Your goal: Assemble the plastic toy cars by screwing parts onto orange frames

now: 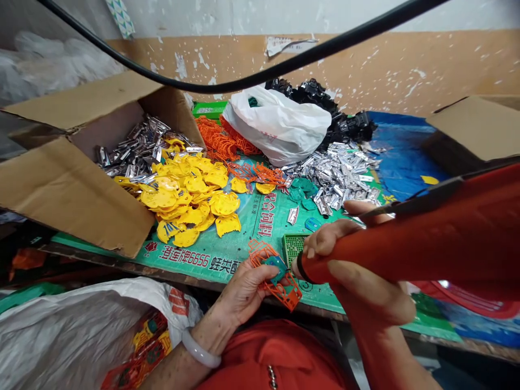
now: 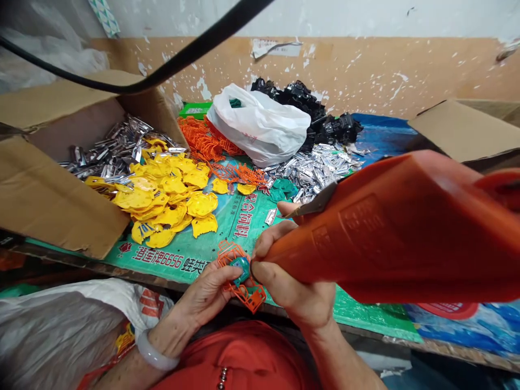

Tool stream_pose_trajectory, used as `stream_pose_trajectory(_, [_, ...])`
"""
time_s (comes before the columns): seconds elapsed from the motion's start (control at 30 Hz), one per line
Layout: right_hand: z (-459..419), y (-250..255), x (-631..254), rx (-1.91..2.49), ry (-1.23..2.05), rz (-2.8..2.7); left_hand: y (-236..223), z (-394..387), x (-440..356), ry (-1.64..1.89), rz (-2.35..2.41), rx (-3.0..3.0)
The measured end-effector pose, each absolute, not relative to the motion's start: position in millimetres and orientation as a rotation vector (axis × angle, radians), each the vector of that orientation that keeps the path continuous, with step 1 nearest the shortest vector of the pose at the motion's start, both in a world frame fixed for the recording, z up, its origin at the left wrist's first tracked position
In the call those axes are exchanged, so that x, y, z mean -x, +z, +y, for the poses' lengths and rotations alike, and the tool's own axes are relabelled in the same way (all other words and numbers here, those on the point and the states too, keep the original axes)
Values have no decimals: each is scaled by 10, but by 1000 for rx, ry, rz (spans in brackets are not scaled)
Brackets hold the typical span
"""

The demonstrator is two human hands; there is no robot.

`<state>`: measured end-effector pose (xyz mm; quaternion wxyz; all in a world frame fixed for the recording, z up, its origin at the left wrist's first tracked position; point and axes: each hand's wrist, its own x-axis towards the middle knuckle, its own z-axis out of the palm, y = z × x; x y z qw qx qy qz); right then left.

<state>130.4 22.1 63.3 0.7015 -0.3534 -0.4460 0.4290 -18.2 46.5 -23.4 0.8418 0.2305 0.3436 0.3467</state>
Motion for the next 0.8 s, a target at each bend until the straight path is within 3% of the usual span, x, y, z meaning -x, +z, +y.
stream_pose_trajectory(0.47, [283,637,-1350,742,946,-952,-46,519,215,737,840,-588])
stream_pose_trajectory(0.67, [497,642,-1575,901,585,-815,-71,549,276,800,881,-600])
stream_pose_trajectory(0.8, [608,441,-1633,951,562,-830,-99,535,267,784,897,-580])
